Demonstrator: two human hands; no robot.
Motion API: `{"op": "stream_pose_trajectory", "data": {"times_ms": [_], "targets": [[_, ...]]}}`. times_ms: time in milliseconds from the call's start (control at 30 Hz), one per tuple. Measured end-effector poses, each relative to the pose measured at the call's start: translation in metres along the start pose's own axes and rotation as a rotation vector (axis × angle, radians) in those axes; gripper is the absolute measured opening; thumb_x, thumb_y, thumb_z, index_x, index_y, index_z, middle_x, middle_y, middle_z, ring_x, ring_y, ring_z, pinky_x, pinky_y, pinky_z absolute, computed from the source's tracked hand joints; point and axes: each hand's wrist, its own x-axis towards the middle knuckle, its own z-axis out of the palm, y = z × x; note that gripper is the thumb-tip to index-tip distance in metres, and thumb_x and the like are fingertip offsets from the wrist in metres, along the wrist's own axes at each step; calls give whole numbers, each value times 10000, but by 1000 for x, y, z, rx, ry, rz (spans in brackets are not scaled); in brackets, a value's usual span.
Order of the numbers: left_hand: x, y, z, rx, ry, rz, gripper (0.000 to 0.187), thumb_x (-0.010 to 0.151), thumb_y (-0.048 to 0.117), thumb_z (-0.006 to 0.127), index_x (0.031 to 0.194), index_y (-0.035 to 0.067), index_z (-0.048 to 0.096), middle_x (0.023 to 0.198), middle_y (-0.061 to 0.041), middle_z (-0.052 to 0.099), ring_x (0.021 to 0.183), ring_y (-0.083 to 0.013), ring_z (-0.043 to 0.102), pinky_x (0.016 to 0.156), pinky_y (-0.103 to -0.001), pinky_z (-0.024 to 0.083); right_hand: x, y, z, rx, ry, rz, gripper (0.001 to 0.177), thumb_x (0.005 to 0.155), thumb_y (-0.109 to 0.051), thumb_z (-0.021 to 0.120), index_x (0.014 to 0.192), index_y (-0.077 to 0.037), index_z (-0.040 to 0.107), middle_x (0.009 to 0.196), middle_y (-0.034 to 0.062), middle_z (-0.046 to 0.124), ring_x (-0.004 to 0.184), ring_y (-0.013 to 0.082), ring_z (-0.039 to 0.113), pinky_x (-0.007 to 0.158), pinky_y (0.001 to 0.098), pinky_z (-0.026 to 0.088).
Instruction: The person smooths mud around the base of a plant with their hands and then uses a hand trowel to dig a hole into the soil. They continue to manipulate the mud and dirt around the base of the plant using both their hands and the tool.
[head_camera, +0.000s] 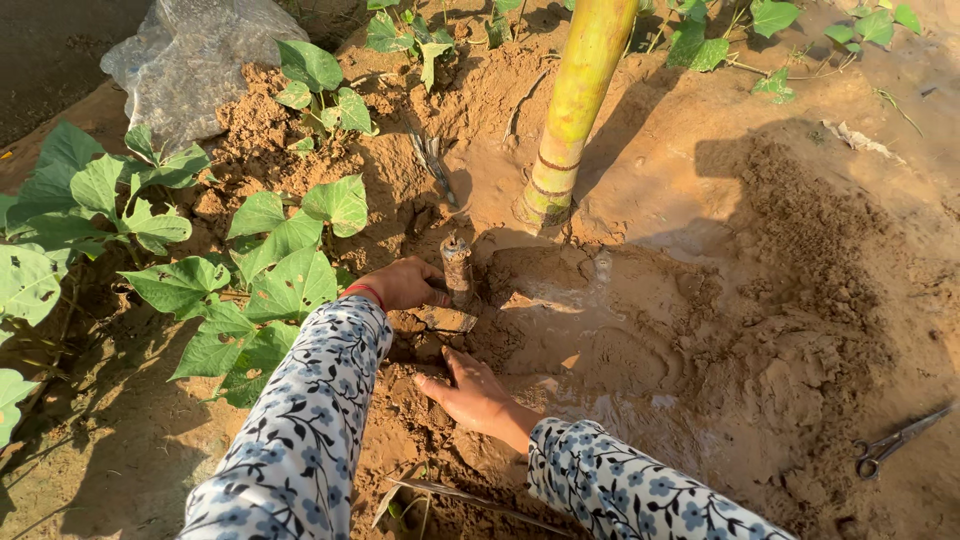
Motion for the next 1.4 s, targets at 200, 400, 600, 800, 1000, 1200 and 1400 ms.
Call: {"op": "stream_pose_trajectory", "data": {"times_ms": [200,400,600,800,1000,1200,1400], "targets": [[-26,10,2,-2,-18,-8,502,834,452,796,1232,151,750,1245,-78,728,1132,-252,670,1015,-382,507,-32,-5,-1,-35,71,-70,1011,897,-742,446,1611,-69,203,1651,192,290,1526,336,303,1249,408,266],[-45,8,4,-235,-136,140,396,791,268,829,1159,129,786,1102,-44,798,980,-167,715,920,-330,551,-59,-10,-8,219,253,28,777,981,-465,606,1544,22,381,1563,269,452,1434,373,480,1184,421,392],[-54,-8,22,-395,-164,171,370,749,-1,796,1100,113,821,1080,-28,822,948,-125,745,873,-297,595,-47,8,-20,98,347,22,789,881,-212,722,1520,-17,303,1511,223,470,1386,320,479,1159,392,390],[-82,-6,27,-429,-123,175,388,732,-48,804,1072,135,834,1038,-19,826,899,-120,733,841,-300,595,-52,-3,-11,146,100,112,977,926,-241,719,1625,-71,57,1620,247,294,1483,374,358,1249,381,316],[-104,-3,31,-354,-109,235,413,733,-44,816,1085,170,836,998,-2,829,841,-105,698,795,-293,575,-81,-3,-19,92,38,46,874,900,-263,658,1621,-132,181,1555,238,461,1447,352,466,1218,400,374],[-100,0,37,-339,-2,239,341,757,4,838,1055,170,838,983,9,827,833,-90,717,784,-280,587,-68,2,-14,133,73,43,859,906,-172,580,1641,-95,141,1591,260,407,1479,371,416,1231,402,347],[-105,6,40,-501,272,232,257,803,75,821,1041,171,846,964,1,831,812,-59,720,773,-251,582,-77,-16,-19,276,117,115,1045,922,-280,682,1627,-55,-57,1672,219,220,1565,320,254,1289,353,217]]}}
